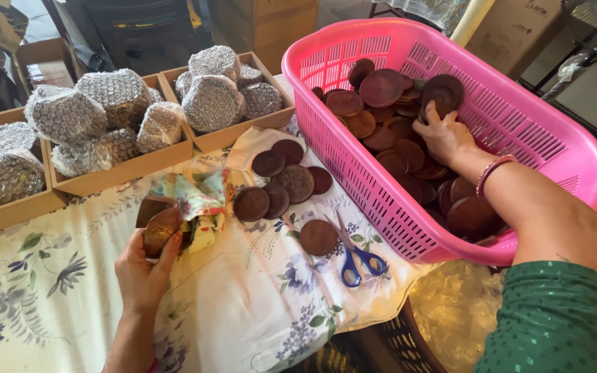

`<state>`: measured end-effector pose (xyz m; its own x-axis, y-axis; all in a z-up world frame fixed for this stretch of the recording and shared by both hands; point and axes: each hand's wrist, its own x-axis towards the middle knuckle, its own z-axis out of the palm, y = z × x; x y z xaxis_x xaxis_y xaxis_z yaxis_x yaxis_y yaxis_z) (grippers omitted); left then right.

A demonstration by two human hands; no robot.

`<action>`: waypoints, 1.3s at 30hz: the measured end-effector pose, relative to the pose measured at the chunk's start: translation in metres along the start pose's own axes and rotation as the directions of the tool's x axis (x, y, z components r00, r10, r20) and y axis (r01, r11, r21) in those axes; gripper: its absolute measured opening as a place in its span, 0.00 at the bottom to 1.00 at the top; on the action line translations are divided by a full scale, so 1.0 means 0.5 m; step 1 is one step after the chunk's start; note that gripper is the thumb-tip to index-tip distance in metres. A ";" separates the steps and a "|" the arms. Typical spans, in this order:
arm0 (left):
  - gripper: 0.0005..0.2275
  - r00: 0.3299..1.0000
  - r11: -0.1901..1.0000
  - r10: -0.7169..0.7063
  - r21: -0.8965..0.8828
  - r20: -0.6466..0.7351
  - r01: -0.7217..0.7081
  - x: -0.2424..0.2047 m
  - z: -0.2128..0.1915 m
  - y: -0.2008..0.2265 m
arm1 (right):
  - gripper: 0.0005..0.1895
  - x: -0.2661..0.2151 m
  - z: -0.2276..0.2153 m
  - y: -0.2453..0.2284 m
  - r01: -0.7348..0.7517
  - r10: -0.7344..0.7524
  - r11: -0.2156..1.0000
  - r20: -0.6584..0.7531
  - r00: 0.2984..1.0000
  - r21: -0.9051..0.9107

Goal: Cleaning and smoothing small clay bowls or lamps using a cloth and organizing them into boxes.

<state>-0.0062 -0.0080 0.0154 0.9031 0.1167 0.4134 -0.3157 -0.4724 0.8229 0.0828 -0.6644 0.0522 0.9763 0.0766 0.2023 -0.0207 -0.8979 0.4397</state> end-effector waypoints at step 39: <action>0.11 1.000 1.000 -0.016 -0.012 0.026 0.016 0.003 0.006 -0.006 | 0.31 0.028 -0.015 0.200 -0.187 0.136 0.976 0.357 0.924 0.113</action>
<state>-0.0030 -0.0092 0.0121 0.9152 0.1010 0.3900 -0.3047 -0.4599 0.8341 0.0928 -0.7500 0.1055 0.9764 -0.2061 -0.0653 -0.1788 -0.9396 0.2920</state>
